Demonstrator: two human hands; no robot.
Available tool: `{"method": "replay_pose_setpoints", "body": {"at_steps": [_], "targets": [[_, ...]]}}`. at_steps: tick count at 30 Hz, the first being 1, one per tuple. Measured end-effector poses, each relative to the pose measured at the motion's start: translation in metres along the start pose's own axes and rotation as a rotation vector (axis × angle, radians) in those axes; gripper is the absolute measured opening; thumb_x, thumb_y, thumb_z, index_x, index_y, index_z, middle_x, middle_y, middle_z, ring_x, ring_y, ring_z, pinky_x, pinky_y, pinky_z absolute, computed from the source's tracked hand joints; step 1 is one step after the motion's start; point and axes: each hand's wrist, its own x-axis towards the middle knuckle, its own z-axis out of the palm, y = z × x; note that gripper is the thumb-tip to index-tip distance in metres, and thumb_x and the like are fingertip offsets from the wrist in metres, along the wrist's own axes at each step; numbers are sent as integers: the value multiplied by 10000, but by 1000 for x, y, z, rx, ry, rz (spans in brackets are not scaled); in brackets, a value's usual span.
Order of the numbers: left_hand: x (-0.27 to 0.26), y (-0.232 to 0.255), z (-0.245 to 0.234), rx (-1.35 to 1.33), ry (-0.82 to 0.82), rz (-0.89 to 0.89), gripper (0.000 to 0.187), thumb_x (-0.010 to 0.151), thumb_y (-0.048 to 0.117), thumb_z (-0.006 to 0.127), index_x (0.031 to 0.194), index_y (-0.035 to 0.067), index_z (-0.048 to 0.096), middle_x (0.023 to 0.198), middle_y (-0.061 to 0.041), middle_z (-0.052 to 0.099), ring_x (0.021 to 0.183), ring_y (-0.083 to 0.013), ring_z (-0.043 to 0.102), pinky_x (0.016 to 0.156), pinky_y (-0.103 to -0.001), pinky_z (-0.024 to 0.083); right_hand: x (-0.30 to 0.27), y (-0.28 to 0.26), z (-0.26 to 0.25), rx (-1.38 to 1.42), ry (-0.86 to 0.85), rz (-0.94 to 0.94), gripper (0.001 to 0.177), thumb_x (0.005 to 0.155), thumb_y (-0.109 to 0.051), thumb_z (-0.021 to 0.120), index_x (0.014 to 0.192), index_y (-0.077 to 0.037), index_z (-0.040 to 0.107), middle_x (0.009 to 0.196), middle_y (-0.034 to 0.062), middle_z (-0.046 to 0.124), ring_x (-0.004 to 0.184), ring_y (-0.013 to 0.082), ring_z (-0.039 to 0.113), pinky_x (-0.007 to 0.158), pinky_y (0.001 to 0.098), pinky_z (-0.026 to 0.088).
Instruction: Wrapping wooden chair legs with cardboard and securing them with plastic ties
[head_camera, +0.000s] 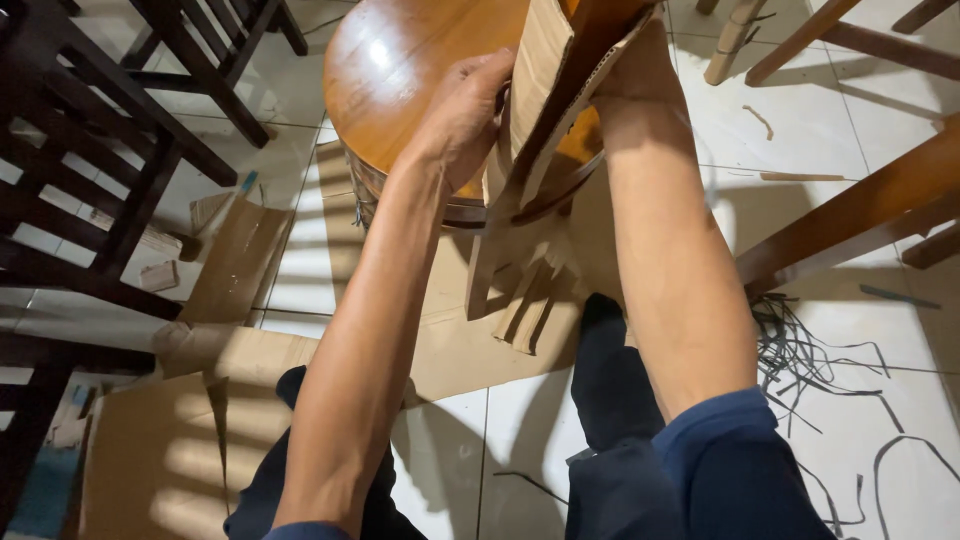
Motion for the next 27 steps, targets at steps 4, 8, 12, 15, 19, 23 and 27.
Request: {"method": "replay_pose_setpoints", "body": {"at_steps": [4,8,12,15,19,23,27], "targets": [[-1,-3,-1,67,21,32,336,861,364,682,931,47,767,974,-104,733,927,-181,623,960,-366,430,-4,-6,-1,-85,-19,5,281,948,-211,574,1192,-72,584,1096,94,649,1031,186,616,913,325,512],[-2,-5,4,1,27,86,367,916,277,646,1127,0,762,1025,-96,763,890,-127,656,845,-249,493,-11,-18,-3,-170,-34,5,371,938,-249,588,1268,-79,583,1178,112,684,1124,208,669,1000,346,566],[4,-17,2,-54,36,145,280,989,231,585,1038,10,751,901,-50,728,758,-78,597,709,-216,468,-35,-41,-8,-251,-41,-4,439,931,-278,598,1325,-85,582,1240,125,711,1194,224,708,1065,362,606],[4,-18,3,-8,70,155,257,1014,207,547,999,18,721,852,-45,700,709,-79,576,694,-239,453,-67,-59,-25,-569,-439,-110,175,1003,-259,515,955,-124,616,728,-22,591,648,53,547,604,201,368],[10,-24,1,-21,139,159,292,1005,222,566,1066,-6,739,921,-56,724,772,-86,600,726,-227,480,-71,-66,-46,-651,-559,-95,153,1062,-221,617,963,-112,660,743,-35,582,615,39,479,535,181,390],[9,-25,4,15,198,200,347,959,224,610,1222,14,695,1068,-103,732,925,-137,657,841,-272,541,-70,-68,-44,-649,-383,-138,101,1061,-145,590,975,-117,635,852,-28,625,526,-6,400,449,148,311],[4,-21,5,-3,227,178,249,952,200,622,1086,0,684,987,-101,711,862,-135,626,796,-265,525,-17,-30,-63,-434,118,-156,163,1037,-228,600,1071,-110,707,570,-101,456,436,21,323,374,197,252]]}}
